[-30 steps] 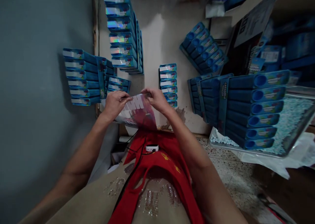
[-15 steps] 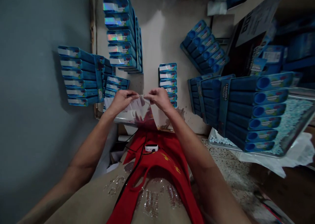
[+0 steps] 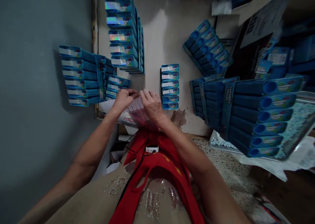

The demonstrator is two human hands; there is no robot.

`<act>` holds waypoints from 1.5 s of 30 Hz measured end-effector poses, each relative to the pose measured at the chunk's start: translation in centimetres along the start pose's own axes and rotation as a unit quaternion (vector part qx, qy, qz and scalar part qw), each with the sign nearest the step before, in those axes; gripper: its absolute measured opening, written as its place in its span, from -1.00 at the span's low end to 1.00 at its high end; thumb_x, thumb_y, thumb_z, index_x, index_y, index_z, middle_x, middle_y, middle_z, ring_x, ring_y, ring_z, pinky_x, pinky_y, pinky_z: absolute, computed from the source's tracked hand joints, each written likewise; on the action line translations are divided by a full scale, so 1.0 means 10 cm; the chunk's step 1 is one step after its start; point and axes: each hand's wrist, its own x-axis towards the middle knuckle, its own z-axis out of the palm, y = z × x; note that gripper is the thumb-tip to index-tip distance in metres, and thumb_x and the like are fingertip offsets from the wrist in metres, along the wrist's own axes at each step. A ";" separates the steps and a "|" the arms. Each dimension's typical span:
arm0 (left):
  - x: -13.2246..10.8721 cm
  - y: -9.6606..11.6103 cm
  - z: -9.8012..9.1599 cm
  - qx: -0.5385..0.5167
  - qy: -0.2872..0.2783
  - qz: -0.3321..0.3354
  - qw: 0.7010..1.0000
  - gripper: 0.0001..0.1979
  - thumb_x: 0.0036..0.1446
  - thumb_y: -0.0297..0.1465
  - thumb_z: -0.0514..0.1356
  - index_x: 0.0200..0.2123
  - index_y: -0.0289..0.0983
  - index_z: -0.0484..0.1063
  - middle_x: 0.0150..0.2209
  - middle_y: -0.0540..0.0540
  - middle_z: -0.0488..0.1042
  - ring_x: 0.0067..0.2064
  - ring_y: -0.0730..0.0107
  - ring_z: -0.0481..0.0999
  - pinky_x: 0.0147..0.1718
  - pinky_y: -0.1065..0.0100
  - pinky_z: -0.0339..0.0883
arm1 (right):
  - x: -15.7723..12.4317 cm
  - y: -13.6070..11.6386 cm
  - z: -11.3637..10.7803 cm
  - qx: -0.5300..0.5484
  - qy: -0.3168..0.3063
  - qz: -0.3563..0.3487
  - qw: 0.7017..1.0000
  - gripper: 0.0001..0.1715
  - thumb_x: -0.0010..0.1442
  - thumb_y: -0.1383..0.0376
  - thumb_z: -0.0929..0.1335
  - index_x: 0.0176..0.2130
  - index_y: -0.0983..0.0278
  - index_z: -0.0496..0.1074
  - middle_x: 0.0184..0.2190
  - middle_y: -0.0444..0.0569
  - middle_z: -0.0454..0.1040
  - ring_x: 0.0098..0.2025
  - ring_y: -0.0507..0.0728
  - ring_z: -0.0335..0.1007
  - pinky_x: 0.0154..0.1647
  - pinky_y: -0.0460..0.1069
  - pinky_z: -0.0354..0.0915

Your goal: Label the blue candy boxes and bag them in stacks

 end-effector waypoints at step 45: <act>-0.60 0.29 0.79 -0.519 -0.011 -0.170 0.838 -0.57 -0.13 -0.27 0.50 -0.19 -0.22 0.48 -0.51 0.16 0.27 -0.44 0.54 0.30 -0.34 0.44 0.29 | -0.94 0.63 -0.68 0.304 0.044 0.391 0.868 -0.67 0.15 -0.02 0.42 -0.38 0.18 0.54 -0.55 -0.11 0.43 -0.47 0.11 0.30 -0.44 -0.02 0.12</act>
